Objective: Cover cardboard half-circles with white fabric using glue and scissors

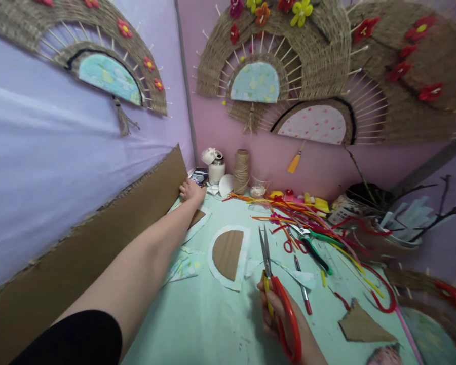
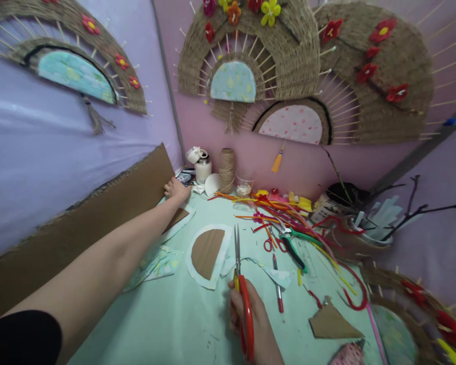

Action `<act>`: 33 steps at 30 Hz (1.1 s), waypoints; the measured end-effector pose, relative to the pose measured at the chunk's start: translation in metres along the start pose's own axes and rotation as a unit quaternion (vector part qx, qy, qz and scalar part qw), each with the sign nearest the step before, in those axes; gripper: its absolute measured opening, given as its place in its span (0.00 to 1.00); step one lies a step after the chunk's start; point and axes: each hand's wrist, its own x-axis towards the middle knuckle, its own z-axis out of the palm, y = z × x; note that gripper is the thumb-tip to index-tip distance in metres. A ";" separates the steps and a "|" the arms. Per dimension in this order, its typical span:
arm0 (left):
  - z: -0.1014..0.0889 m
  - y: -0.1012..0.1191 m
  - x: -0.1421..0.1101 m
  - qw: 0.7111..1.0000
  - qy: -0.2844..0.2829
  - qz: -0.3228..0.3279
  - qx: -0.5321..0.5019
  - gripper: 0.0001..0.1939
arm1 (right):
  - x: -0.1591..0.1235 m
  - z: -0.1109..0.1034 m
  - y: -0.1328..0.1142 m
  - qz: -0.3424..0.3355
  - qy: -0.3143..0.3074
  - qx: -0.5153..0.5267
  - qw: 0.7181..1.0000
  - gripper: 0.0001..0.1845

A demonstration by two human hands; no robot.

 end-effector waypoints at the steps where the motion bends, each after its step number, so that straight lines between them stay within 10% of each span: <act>1: 0.000 0.002 0.001 1.000 0.003 -0.010 -0.001 0.34 | 0.000 0.000 0.000 -0.001 0.002 0.006 1.000 0.31; 33: 0.003 0.000 -0.039 0.998 -0.037 -0.051 0.013 0.44 | 0.005 -0.006 0.014 0.021 0.000 0.006 1.000 0.35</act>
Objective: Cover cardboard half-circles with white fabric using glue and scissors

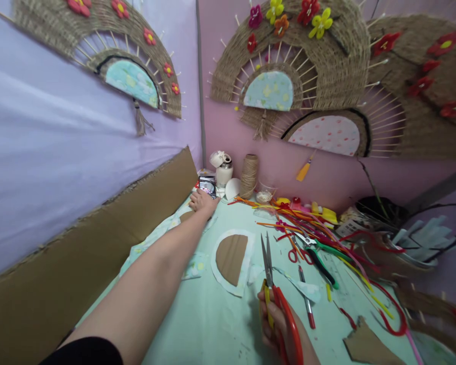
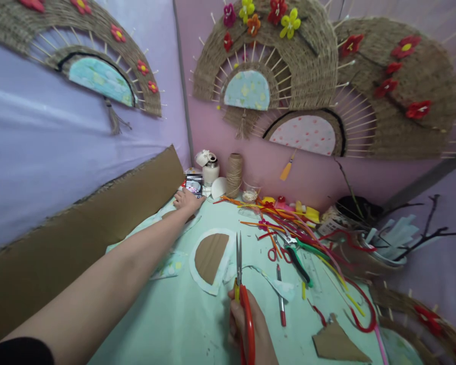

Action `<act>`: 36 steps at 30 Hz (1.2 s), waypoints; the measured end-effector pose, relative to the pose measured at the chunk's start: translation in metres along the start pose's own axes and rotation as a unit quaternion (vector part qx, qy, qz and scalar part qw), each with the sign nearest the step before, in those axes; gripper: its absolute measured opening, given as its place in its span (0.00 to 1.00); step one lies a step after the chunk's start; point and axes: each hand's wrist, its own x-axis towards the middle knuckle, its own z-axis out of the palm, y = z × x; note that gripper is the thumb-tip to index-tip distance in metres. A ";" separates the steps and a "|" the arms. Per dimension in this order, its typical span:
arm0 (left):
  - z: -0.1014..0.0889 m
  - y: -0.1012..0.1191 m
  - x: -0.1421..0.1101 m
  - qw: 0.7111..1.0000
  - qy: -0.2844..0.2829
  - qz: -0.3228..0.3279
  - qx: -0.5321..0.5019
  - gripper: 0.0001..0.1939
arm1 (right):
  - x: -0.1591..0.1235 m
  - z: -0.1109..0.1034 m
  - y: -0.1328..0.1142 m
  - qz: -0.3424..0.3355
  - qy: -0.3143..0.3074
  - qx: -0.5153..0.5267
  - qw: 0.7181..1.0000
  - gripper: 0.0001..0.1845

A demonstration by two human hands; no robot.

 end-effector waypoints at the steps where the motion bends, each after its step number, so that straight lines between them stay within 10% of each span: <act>1: -0.003 0.001 0.001 1.000 -0.006 0.001 -0.001 0.45 | 0.000 0.000 0.000 0.003 0.001 -0.001 1.000 0.35; 8: -0.038 0.005 -0.027 0.998 0.000 0.059 -0.022 0.38 | 0.001 -0.002 -0.001 0.004 -0.005 -0.006 1.000 0.35; 14: -0.059 -0.045 -0.121 0.913 -0.171 0.366 -0.059 0.25 | 0.003 0.000 -0.001 0.003 -0.002 -0.017 1.000 0.34; 19: -0.053 -0.074 -0.162 0.914 -0.225 0.335 -0.037 0.30 | 0.003 0.005 -0.002 0.021 0.008 -0.017 1.000 0.34; 28: -0.042 -0.067 -0.160 0.928 -0.233 0.290 -0.020 0.49 | 0.001 0.013 -0.004 0.079 -0.012 0.016 0.997 0.29; 36: -0.046 -0.076 -0.137 0.911 -0.290 0.100 -0.275 0.40 | -0.003 0.011 -0.004 0.074 -0.007 0.013 0.997 0.32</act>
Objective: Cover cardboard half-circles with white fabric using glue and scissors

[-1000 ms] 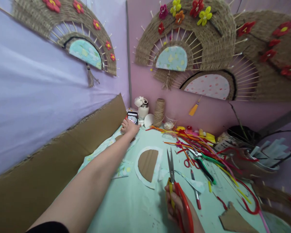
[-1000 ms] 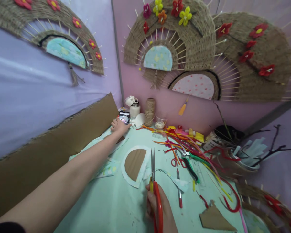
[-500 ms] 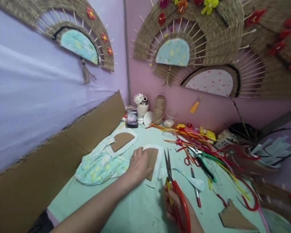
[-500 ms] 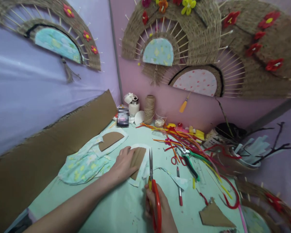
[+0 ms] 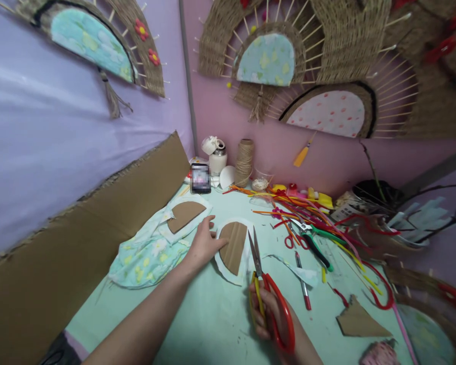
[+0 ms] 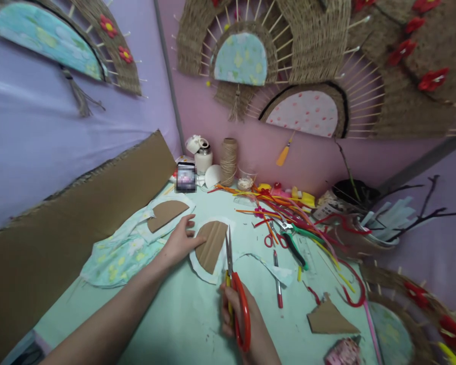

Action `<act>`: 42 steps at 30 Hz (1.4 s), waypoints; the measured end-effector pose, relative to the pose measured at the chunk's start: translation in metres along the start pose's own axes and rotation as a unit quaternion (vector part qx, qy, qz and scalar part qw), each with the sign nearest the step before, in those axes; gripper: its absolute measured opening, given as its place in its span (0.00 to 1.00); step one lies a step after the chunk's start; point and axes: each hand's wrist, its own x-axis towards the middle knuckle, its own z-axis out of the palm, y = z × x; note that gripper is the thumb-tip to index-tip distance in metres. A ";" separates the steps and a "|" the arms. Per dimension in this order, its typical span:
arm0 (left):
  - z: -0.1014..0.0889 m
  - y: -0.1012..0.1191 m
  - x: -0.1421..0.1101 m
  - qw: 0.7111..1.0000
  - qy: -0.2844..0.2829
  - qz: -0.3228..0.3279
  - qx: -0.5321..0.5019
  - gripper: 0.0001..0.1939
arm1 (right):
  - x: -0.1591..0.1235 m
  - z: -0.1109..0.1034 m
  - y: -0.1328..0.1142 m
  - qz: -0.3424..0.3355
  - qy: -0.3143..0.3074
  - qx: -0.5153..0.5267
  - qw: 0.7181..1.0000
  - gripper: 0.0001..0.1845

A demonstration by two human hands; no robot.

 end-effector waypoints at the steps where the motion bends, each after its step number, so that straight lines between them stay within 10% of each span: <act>1: -0.001 0.001 0.000 0.998 -0.024 -0.030 -0.058 0.40 | 0.000 0.000 0.000 0.002 0.004 0.000 1.000 0.33; 12: -0.001 0.006 -0.008 0.862 -0.256 -0.154 -0.409 0.17 | -0.004 0.000 -0.004 -0.011 -0.019 0.029 0.999 0.28; 20: 0.003 -0.001 -0.003 0.756 -0.287 -0.305 -0.503 0.23 | 0.002 -0.007 -0.001 -0.061 -0.063 0.065 0.994 0.22; 28: 0.001 0.011 -0.004 0.735 -0.176 -0.278 -0.592 0.31 | -0.001 -0.006 -0.005 -0.109 -0.069 0.083 0.988 0.19; 42: -0.001 0.009 -0.005 0.712 -0.183 -0.256 -0.628 0.33 | 0.004 -0.008 -0.002 -0.094 -0.060 0.084 0.990 0.20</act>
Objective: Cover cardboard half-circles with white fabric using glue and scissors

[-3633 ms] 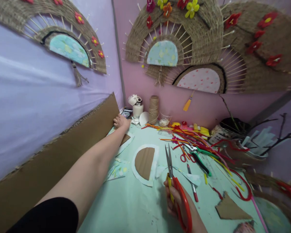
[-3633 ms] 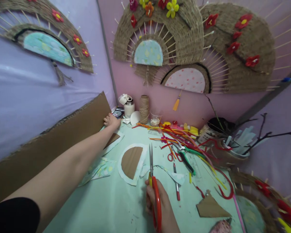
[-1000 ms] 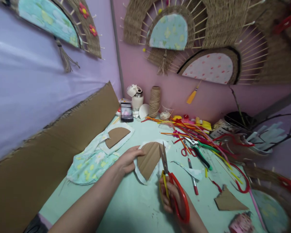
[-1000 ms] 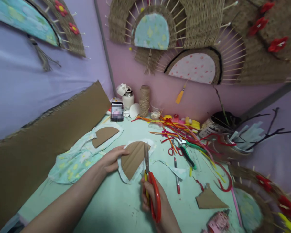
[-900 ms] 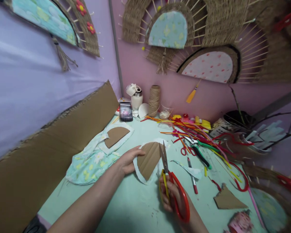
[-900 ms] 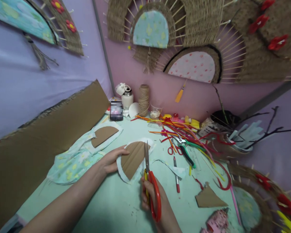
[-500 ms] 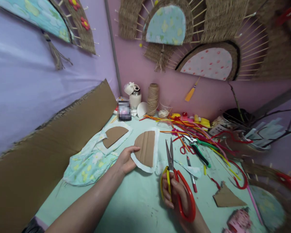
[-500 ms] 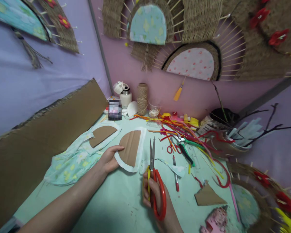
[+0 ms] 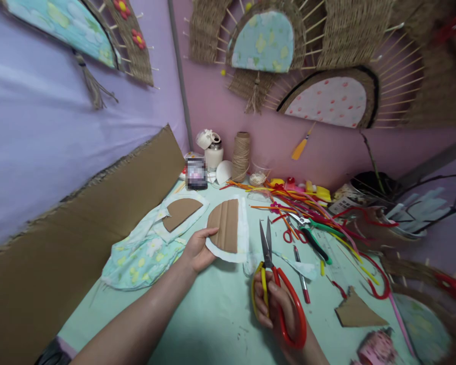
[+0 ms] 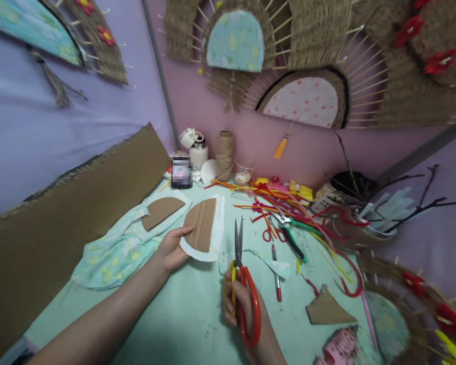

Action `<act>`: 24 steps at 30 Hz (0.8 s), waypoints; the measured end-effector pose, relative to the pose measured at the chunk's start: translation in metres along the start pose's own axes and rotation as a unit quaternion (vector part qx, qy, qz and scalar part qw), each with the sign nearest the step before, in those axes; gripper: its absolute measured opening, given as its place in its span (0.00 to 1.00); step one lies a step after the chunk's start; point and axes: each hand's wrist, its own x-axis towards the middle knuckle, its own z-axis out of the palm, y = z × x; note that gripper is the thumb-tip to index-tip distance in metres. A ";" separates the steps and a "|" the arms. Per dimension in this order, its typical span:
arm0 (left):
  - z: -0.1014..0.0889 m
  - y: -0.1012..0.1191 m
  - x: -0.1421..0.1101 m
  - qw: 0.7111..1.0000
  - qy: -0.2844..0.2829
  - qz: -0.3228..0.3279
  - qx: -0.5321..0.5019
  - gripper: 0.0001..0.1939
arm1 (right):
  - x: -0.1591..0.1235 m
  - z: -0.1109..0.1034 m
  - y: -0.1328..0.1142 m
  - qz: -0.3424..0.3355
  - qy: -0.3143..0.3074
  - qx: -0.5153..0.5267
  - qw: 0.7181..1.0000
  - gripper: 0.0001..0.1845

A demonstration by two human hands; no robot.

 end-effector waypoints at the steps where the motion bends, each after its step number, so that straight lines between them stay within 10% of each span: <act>1: 0.000 0.000 0.000 1.000 -0.001 0.000 -0.002 0.33 | 0.000 0.000 0.000 0.003 0.001 0.001 1.000 0.20; 24: 0.004 0.006 -0.006 0.998 -0.010 0.055 -0.013 0.34 | -0.003 -0.004 0.006 0.012 -0.031 -0.003 0.999 0.23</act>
